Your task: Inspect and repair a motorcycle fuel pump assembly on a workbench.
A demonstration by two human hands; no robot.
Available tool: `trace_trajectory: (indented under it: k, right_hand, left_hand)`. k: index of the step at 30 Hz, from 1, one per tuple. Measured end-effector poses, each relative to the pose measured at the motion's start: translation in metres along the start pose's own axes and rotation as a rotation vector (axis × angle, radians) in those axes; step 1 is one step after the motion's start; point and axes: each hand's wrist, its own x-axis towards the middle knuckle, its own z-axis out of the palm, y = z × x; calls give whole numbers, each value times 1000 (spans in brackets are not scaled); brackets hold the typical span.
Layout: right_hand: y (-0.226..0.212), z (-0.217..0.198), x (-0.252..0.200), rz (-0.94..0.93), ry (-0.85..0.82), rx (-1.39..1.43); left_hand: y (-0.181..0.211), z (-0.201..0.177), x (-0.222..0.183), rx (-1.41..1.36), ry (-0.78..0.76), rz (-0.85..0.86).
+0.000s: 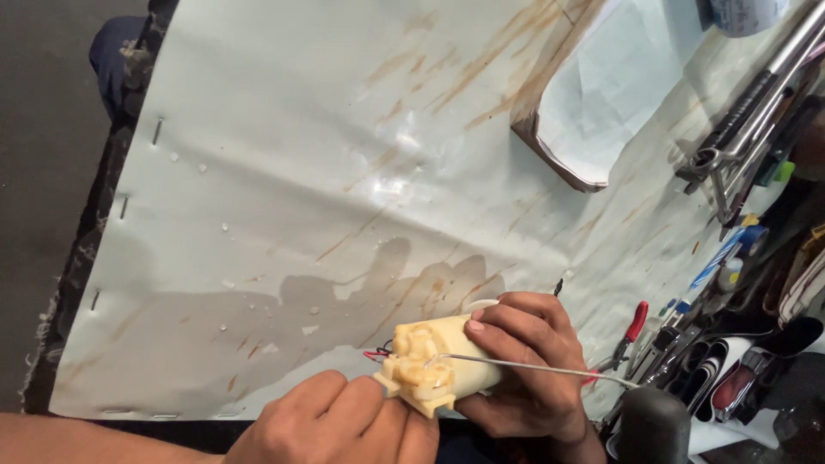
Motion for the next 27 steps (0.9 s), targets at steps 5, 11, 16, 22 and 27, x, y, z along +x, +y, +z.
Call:
trace_trajectory:
  k: [5,11,16,22,27]
  right_hand:
    - [0,2,2,-17,12,-2]
    - [-1,4,2,-10,23,-4]
    - [-4,5,1,14,25,-21]
    - [-7,5,3,2,44,-35]
    - [-13,7,2,-22,52,-154]
  left_hand:
    - [-1,-2,1,-5,-16,-19]
    - [0,-1,0,27,-15,-17]
    - [-3,-4,4,39,-24,-18]
    - [-7,-11,18,74,-17,-28]
    - [-8,-14,28,204,-34,-102]
